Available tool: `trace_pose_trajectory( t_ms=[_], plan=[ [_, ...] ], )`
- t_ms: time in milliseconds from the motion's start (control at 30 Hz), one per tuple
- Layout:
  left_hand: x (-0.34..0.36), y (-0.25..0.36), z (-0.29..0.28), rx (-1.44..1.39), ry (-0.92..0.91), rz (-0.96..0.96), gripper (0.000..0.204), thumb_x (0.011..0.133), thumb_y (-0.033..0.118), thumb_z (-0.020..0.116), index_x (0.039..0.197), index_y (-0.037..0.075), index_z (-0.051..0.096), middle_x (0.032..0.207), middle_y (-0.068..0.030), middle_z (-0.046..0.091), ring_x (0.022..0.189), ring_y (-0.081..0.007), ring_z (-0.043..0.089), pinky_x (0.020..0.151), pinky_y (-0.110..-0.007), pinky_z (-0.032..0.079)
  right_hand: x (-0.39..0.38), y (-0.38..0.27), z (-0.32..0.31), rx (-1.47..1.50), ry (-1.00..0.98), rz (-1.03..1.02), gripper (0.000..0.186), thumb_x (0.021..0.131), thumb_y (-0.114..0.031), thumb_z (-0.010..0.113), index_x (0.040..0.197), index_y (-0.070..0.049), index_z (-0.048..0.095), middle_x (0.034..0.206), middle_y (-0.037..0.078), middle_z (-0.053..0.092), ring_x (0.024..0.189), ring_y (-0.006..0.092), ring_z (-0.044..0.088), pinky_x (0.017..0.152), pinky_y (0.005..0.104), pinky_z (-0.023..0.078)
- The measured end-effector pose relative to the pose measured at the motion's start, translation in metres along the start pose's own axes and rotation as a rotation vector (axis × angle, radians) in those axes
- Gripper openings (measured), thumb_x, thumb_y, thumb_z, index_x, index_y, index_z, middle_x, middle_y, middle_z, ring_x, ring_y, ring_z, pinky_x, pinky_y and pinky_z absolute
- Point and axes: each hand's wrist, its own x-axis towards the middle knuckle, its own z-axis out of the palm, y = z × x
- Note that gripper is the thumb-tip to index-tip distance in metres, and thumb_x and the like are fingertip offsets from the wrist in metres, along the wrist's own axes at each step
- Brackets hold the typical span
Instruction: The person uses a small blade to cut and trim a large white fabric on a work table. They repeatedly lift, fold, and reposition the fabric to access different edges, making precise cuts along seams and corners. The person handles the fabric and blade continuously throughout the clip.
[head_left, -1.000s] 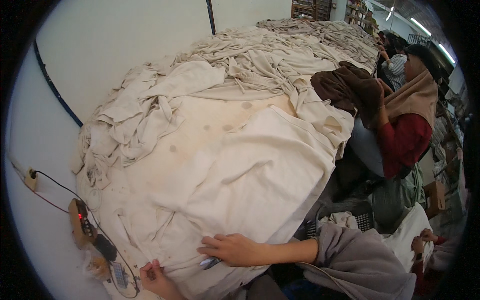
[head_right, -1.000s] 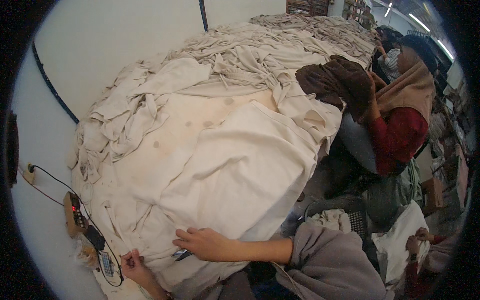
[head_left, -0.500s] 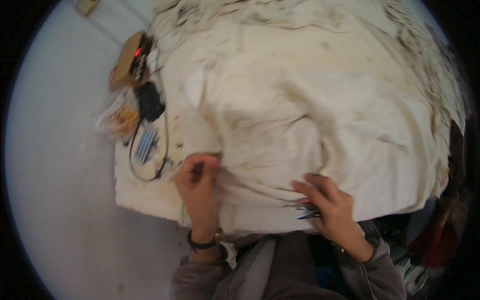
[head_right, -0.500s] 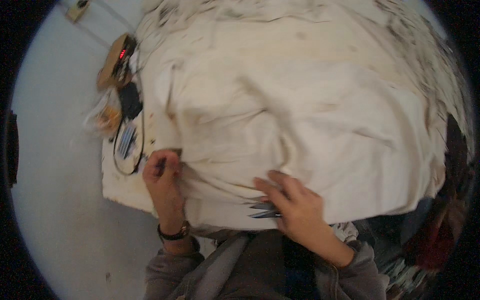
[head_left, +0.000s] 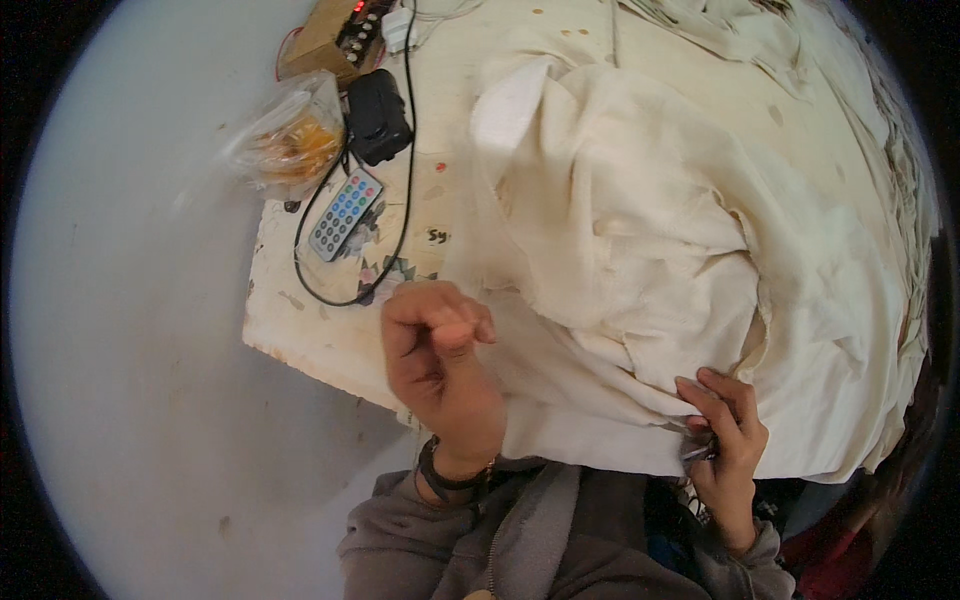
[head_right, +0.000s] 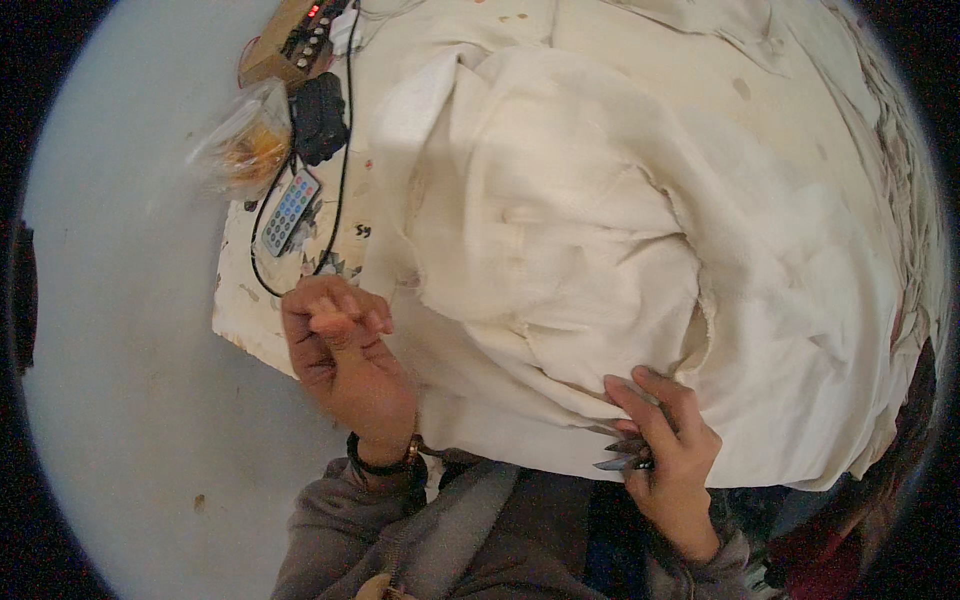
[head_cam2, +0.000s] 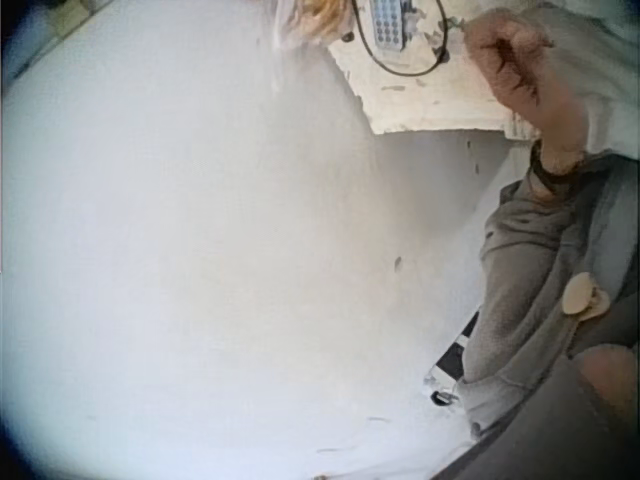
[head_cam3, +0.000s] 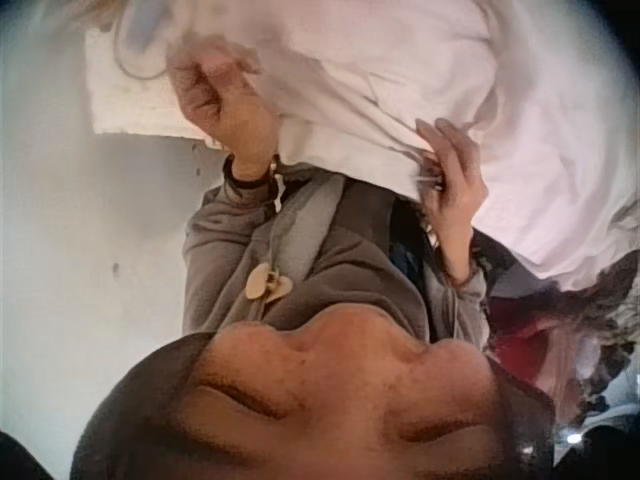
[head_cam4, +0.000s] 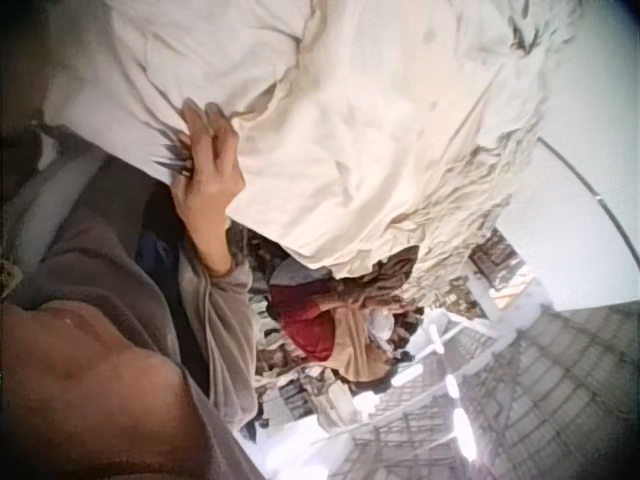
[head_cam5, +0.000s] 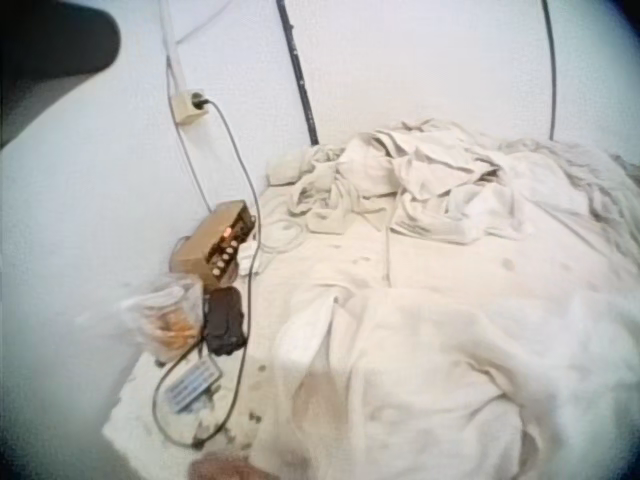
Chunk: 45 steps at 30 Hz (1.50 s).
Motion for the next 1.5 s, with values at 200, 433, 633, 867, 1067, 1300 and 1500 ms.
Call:
trace_pose_trajectory(
  t_ms=[200,433,633,867,1067,1300,1500],
  plan=[
    [-0.001,0.004,-0.004,-0.055,-0.040,-0.074,0.024,0.091,0.025,0.058,0.092,0.004,0.047,0.081,-0.0041,0.048,0.065,-0.0102,0.045,0.058,-0.023,0.039,0.006,-0.020,-0.023,0.088,0.071,-0.046,0.039,0.067,0.009,0.051,0.100,-0.004,0.068,0.106,0.014,0.059,0.080,0.0197,0.061,0.060,0.0227,0.051],
    [0.002,0.000,0.002,0.394,-0.174,-0.041,0.010,0.084,0.006,0.063,0.091,0.003,0.057,0.082,-0.0048,0.052,0.072,-0.0156,0.050,0.068,-0.028,0.038,0.054,-0.067,-0.044,-0.161,0.014,-0.156,0.026,0.074,-0.001,0.059,0.099,-0.004,0.066,0.073,0.009,0.052,0.059,0.0202,0.056,0.054,0.0277,0.045],
    [0.001,-0.003,0.000,0.321,-0.141,-0.113,0.005,0.082,0.002,0.062,0.085,0.002,0.058,0.079,-0.0077,0.058,0.071,-0.0202,0.054,0.068,-0.029,0.041,0.089,-0.091,-0.022,-0.344,-0.027,-0.364,0.031,0.074,-0.018,0.068,0.103,-0.007,0.061,0.081,0.008,0.053,0.066,0.0239,0.057,0.056,0.0304,0.045],
    [-0.001,-0.006,-0.001,0.103,-0.064,-0.194,0.005,0.084,0.000,0.060,0.083,0.000,0.055,0.079,-0.0085,0.057,0.072,-0.0187,0.055,0.069,-0.027,0.043,0.099,-0.106,-0.005,-0.575,-0.028,-0.586,0.025,0.073,-0.019,0.070,0.095,-0.009,0.061,0.080,0.006,0.054,0.063,0.0216,0.057,0.054,0.0316,0.044],
    [0.003,-0.006,0.000,0.145,-0.054,-0.054,0.005,0.082,-0.002,0.060,0.082,0.000,0.055,0.080,-0.0095,0.055,0.074,-0.0199,0.054,0.069,-0.027,0.043,0.108,-0.111,0.007,-0.676,-0.059,-0.643,0.020,0.071,-0.013,0.070,0.090,-0.009,0.063,0.074,0.004,0.052,0.059,0.0195,0.056,0.050,0.0316,0.042],
    [0.005,0.003,-0.002,0.196,-0.043,-0.031,0.006,0.083,-0.003,0.060,0.082,0.000,0.054,0.082,-0.0096,0.056,0.076,-0.0196,0.054,0.070,-0.027,0.043,0.108,-0.103,0.008,-0.665,-0.075,-0.550,0.021,0.070,-0.012,0.070,0.089,-0.008,0.063,0.073,0.005,0.052,0.060,0.0202,0.057,0.051,0.0318,0.043],
    [0.004,0.007,0.002,0.012,0.181,0.030,0.017,0.083,-0.006,0.053,0.096,0.005,0.057,0.104,-0.0114,0.057,0.097,-0.0216,0.053,0.086,-0.030,0.038,0.104,-0.084,0.017,-0.486,-0.053,-0.489,0.030,0.070,-0.020,0.071,0.098,-0.014,0.062,0.079,0.005,0.051,0.061,0.0212,0.059,0.051,0.0322,0.046]
  ],
)
